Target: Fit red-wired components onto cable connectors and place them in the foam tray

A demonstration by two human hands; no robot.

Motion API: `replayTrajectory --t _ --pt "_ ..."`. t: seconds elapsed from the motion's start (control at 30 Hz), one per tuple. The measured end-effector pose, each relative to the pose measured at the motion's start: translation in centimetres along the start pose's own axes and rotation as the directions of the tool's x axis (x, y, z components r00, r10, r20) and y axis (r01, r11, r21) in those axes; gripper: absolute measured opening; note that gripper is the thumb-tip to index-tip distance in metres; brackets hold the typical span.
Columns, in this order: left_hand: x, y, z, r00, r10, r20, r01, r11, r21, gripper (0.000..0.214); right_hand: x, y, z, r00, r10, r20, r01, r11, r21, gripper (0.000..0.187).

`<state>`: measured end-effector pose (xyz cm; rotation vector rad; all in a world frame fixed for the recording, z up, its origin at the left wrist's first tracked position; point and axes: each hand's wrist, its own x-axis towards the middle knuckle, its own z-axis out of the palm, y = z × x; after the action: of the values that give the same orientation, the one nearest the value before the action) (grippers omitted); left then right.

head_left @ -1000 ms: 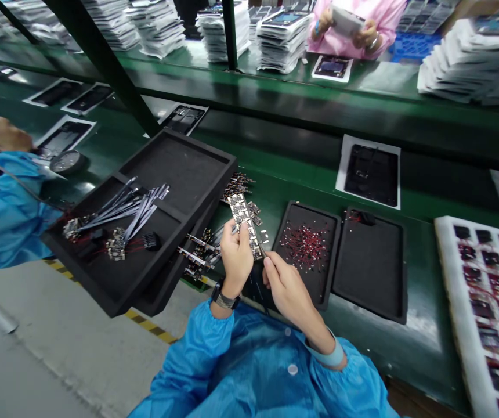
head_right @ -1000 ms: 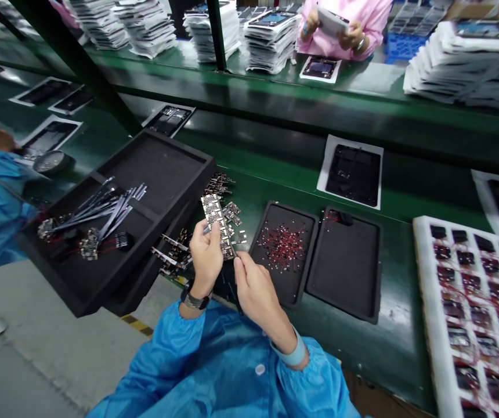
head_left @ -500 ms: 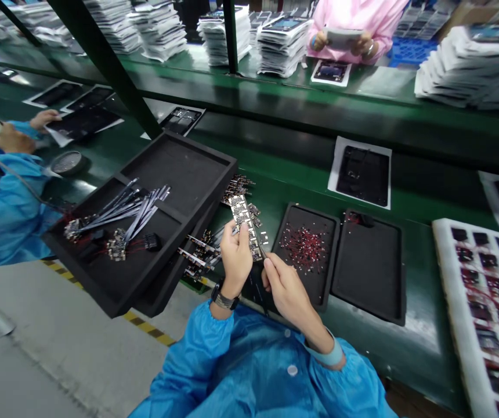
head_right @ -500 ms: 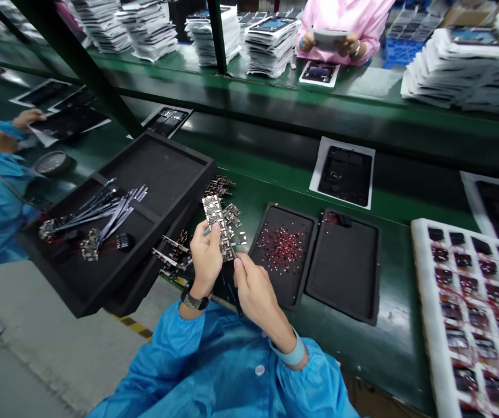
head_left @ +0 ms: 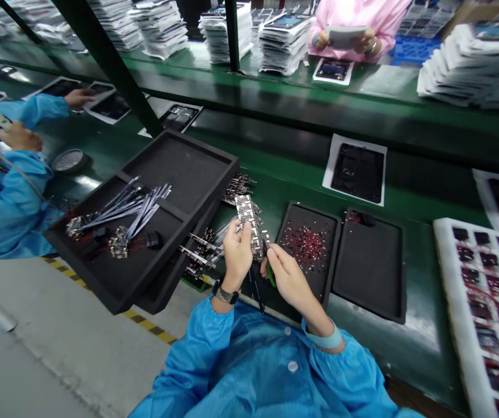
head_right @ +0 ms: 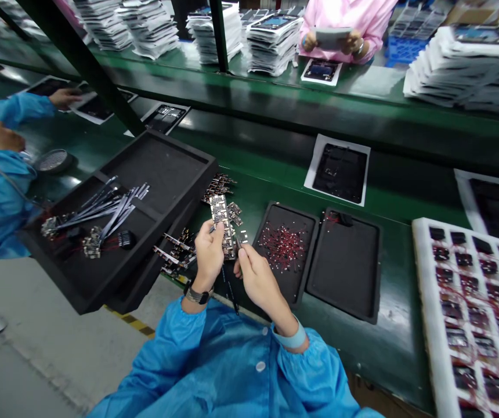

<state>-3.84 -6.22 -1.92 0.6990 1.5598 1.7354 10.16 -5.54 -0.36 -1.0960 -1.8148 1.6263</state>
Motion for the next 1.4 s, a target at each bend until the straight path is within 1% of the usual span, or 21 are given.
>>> replayTrajectory --t 0.07,0.13,0.27,0.43,0.47,0.53,0.63,0.67,0.7,0.77,0.87,0.93,1.0,1.13,1.4 --pt "-0.3 0.1 0.0 1.0 -0.003 0.018 0.003 1.0 -0.001 0.041 0.2 -0.3 -0.2 1.0 -0.015 -0.021 0.013 0.995 -0.1 0.038" --pt "-0.5 0.1 0.1 0.999 0.003 0.033 -0.003 1.0 -0.006 0.039 0.4 -0.5 -0.2 1.0 -0.015 -0.026 0.011 0.99 -0.14 0.036" --pt "-0.8 0.1 0.2 0.999 0.024 0.046 -0.024 1.0 0.011 0.036 0.5 -0.8 0.0 1.0 -0.001 -0.021 -0.002 0.991 -0.134 0.035" --pt "-0.8 0.2 0.2 0.999 0.028 0.028 -0.029 0.999 0.017 0.037 0.4 -1.0 0.1 0.999 -0.018 -0.043 0.012 0.99 -0.14 0.039" --pt "-0.8 0.2 0.2 1.0 0.013 0.028 -0.013 1.0 0.003 0.038 0.5 -1.1 0.2 0.999 -0.017 -0.042 0.013 0.994 -0.111 0.04" --pt "-0.6 0.2 0.2 0.998 -0.052 0.047 0.055 0.997 -0.056 0.04 0.5 -1.2 0.4 1.0 -0.011 -0.013 0.011 1.0 0.021 0.04" --pt "-0.3 0.0 0.1 0.971 -0.198 0.135 0.218 0.964 -0.151 0.042 0.6 -1.4 0.7 0.999 0.004 0.043 -0.015 0.965 0.261 0.039" --pt "-0.2 0.0 0.0 0.96 -0.231 0.159 0.257 0.951 -0.171 0.043 0.7 -1.4 0.7 0.999 0.019 0.043 -0.031 0.955 0.295 0.041" --pt "-0.1 -0.1 0.0 0.956 -0.241 0.167 0.27 0.945 -0.185 0.043 0.7 -1.3 0.7 0.999 0.038 0.03 -0.045 0.955 0.294 0.043" --pt "0.0 -0.1 -0.1 0.973 -0.195 0.125 0.217 0.956 -0.197 0.042 0.8 -1.1 0.4 0.998 0.064 -0.015 -0.059 0.975 0.215 0.045" --pt "0.0 -0.1 -0.2 0.997 -0.073 0.036 0.076 0.991 -0.113 0.041 0.9 -0.6 0.0 0.999 0.033 -0.043 -0.031 0.999 0.032 0.042" --pt "-0.1 0.1 -0.1 1.0 -0.023 0.02 0.024 0.999 -0.041 0.04 0.8 -0.5 -0.2 0.999 0.006 -0.039 -0.008 0.998 -0.063 0.04" --pt "-0.3 0.2 -0.1 1.0 0.012 0.013 -0.012 1.0 0.002 0.039 0.7 -0.5 -0.2 0.999 0.003 -0.037 -0.007 0.992 -0.123 0.039" --pt "-0.5 0.2 0.0 0.999 0.045 -0.011 -0.044 0.998 0.05 0.038 0.7 -0.7 0.0 0.999 0.014 -0.029 -0.019 0.981 -0.193 0.039" --pt "-0.6 -0.2 0.1 0.998 0.066 -0.002 -0.066 0.995 0.078 0.035 0.7 -1.2 0.2 1.0 0.01 -0.019 -0.014 0.965 -0.262 0.036"
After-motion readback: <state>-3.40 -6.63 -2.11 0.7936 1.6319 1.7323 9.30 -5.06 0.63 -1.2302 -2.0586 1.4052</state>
